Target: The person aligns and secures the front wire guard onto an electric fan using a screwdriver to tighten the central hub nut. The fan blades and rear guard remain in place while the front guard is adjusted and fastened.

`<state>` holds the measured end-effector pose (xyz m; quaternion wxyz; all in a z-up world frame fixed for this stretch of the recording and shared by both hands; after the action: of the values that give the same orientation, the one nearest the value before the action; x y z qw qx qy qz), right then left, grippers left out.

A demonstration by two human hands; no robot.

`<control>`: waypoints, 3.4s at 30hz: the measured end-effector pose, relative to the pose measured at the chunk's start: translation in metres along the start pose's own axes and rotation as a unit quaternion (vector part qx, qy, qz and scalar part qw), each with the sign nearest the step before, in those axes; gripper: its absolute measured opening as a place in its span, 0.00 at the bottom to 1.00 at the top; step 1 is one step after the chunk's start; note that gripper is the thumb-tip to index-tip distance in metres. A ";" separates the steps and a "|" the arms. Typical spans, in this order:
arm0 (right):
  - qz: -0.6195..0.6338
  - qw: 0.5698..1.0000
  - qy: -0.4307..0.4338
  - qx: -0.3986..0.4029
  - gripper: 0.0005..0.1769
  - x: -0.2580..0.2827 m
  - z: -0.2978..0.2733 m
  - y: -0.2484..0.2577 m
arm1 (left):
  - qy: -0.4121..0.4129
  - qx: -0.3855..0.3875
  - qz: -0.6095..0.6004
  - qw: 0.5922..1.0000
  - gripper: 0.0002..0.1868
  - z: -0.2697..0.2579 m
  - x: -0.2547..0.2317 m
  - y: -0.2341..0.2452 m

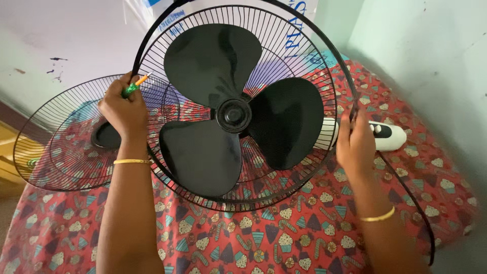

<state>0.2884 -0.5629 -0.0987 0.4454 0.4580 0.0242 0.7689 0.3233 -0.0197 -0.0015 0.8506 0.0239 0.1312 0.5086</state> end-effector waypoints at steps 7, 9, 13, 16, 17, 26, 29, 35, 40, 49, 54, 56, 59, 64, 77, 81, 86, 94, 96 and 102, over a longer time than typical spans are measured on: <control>-0.151 0.988 0.013 0.006 0.15 0.007 0.074 -0.038 | 0.014 0.022 0.006 1.000 0.10 0.004 0.009 0.001; -0.176 0.984 0.011 0.010 0.13 0.006 0.082 -0.047 | 0.018 0.022 0.002 1.000 0.09 0.005 0.010 0.003; -0.156 0.986 0.049 -0.028 0.07 0.009 0.089 -0.047 | 0.015 0.031 0.017 0.999 0.03 0.010 0.009 0.003; -0.159 0.986 0.041 -0.035 0.12 0.004 0.103 -0.046 | 0.032 0.041 0.010 0.999 0.03 0.012 0.012 0.001; -0.161 0.986 0.037 -0.034 0.15 0.003 0.106 -0.046 | 0.040 0.042 0.003 0.998 0.03 0.012 0.014 0.001; -0.135 0.989 0.049 -0.020 0.10 0.025 0.090 -0.049 | 0.022 0.054 0.020 0.998 0.03 0.011 0.013 0.003; -0.117 0.991 0.058 -0.040 0.09 0.029 0.087 -0.046 | 0.030 0.061 0.018 0.998 0.01 0.009 0.016 0.002; -0.151 0.985 0.071 -0.048 0.08 0.028 0.090 -0.048 | 0.040 0.067 0.022 0.997 0.04 0.005 0.021 0.002; -0.123 0.989 0.068 -0.042 0.10 0.031 0.084 -0.047 | 0.033 0.068 0.034 0.997 0.02 0.004 0.023 0.003; -0.111 0.989 0.075 -0.056 0.13 0.035 0.071 -0.043 | 0.012 0.056 0.024 0.998 0.05 -0.001 0.012 0.006; -0.142 0.986 0.056 -0.067 0.13 0.031 0.071 -0.047 | -0.027 0.054 0.048 0.997 0.05 -0.001 0.001 0.008; -0.145 0.985 0.062 -0.067 0.13 0.032 0.070 -0.047 | -0.044 0.047 0.049 0.997 0.06 -0.002 -0.002 0.008; -0.151 0.985 0.050 -0.065 0.13 0.029 0.069 -0.047 | -0.035 0.050 0.034 0.998 0.06 -0.004 0.003 0.006; -0.142 0.988 0.047 -0.049 0.12 0.032 0.067 -0.047 | -0.023 0.066 0.033 0.997 0.10 -0.007 0.013 -0.001; 0.005 1.000 0.015 -0.006 0.14 0.027 0.050 -0.040 | -0.071 0.165 0.022 0.984 0.33 -0.018 0.008 -0.004; -0.093 0.987 0.097 -0.090 0.15 0.029 0.044 -0.038 | -0.029 0.099 -0.020 0.994 0.12 -0.035 0.010 0.010; -0.136 0.987 0.048 -0.074 0.12 0.002 0.047 -0.047 | 0.121 -0.055 -0.001 0.991 0.10 -0.061 0.024 0.041; -0.108 0.985 0.125 -0.056 0.00 0.002 0.036 -0.044 | 0.268 -0.052 -0.290 0.917 0.15 -0.144 0.035 0.034; -0.090 0.986 0.132 -0.053 0.02 0.001 0.033 -0.044 | 0.274 -0.104 -0.401 0.868 0.18 -0.155 0.044 0.029; -0.018 0.987 0.144 -0.075 0.10 0.006 0.042 -0.038 | 0.254 -0.153 -0.418 0.859 0.20 -0.150 0.063 0.013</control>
<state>0.3427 -0.5519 -0.0873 0.4845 0.3074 0.0386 0.8181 0.3031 0.0275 -0.1562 0.9132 -0.2941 0.2608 0.1076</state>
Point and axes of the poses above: each hand's wrist, its own z-axis towards the middle knuckle, its own y-axis out of the back of the hand, x = y × z, the point moved 10 cm from there along z, towards the middle knuckle, and after that the axes turned 14 degrees about -y, right-handed, at the moved point
